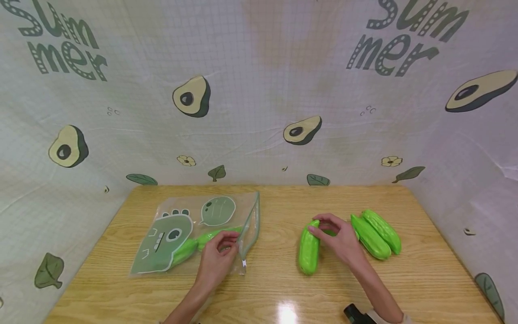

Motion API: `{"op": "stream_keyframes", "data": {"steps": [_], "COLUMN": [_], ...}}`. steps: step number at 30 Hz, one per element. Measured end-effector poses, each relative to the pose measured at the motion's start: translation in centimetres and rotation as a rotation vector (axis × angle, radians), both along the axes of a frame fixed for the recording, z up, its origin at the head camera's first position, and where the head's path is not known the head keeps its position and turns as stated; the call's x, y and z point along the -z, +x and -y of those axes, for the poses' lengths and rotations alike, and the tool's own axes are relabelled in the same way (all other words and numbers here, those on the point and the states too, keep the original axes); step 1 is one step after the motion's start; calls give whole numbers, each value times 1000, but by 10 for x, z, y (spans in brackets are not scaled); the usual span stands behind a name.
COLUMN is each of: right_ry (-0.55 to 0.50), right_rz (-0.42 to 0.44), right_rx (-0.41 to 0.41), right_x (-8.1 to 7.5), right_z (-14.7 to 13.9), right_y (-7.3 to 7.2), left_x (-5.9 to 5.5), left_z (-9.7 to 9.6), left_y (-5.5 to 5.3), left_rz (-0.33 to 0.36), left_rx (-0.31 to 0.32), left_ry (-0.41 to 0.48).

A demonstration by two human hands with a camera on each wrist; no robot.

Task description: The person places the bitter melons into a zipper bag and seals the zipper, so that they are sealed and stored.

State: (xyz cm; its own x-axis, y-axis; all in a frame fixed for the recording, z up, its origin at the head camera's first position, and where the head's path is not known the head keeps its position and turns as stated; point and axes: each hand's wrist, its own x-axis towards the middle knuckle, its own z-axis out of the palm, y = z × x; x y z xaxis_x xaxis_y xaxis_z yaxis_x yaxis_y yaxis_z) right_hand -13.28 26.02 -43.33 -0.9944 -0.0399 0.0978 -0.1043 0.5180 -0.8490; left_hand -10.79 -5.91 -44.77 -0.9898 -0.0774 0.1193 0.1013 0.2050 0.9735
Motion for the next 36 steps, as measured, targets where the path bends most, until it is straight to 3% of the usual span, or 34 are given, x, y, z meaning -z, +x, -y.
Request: {"op": "stream_keyframes", "data": {"steps": [9, 21, 36], "right_ry": [-122, -138, -280], "right_rz": [7, 38, 48], "right_rx": [58, 122, 186], "right_x": [4, 3, 6], "right_z": [9, 21, 35], "right_y": [-4, -8, -20], "left_x": [-1, -2, -1], "left_z": [1, 0, 1], "left_y": [1, 1, -1], "left_rz": [3, 2, 26], "left_rx": [1, 7, 13], "left_ry": [0, 16, 12]}}
